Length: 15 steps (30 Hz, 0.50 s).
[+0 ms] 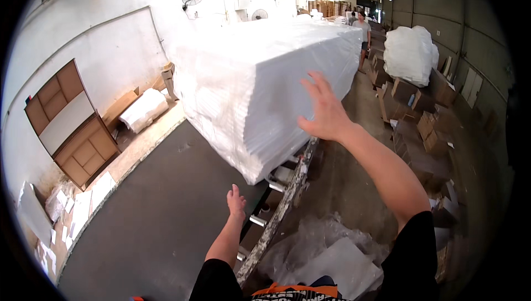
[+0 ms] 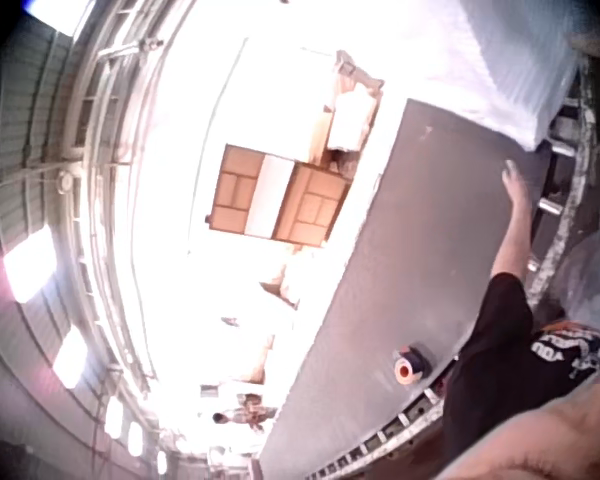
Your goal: The person tapes cardboard boxes, moves large pieces of protective foam and furniture panels into position, and then wraps and tapes a large stack of foam pieces.
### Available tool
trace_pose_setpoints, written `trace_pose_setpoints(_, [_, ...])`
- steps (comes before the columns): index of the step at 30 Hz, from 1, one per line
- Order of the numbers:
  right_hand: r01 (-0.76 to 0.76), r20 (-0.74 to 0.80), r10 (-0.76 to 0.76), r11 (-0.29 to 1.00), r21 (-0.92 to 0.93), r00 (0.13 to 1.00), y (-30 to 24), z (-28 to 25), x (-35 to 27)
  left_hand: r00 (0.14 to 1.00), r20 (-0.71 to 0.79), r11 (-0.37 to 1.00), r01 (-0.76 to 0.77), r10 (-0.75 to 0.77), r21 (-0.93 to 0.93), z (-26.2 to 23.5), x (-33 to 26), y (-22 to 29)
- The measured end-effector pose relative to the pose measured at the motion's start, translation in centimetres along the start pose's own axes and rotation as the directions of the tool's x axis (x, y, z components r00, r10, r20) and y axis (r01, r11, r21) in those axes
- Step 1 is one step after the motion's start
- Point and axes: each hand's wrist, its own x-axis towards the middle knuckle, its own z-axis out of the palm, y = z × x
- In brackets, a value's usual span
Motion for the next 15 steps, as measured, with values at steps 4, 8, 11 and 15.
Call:
trace_pose_setpoints(4, [0.159, -0.010, -0.164, 0.972, -0.172, 0.986, 0.5, -0.7, 8.7, 0.985, -0.069, 0.986, 0.152, -0.156, -0.061, 4.9, -1.7, 3.4])
trace_pose_setpoints(8, [0.132, 0.060, -0.120, 0.963, -0.237, 0.991, 1.7, 2.7, 14.0, 0.917, 0.036, 0.912, -0.399, 0.397, 0.090, 3.8, 0.3, 9.3])
trace_pose_setpoints(11, [0.097, 0.100, -0.078, 0.975, -0.199, 0.992, 5.9, 7.1, 14.4, 0.729, 0.151, 0.722, -0.683, 0.667, 0.110, 5.1, 0.8, 17.9])
trace_pose_setpoints(15, [0.029, 0.314, 0.004, 0.995, -0.101, 0.949, 10.1, 8.0, 13.6, 0.503, 0.293, 0.310, -0.800, 0.813, 0.513, 9.5, 3.7, 24.4])
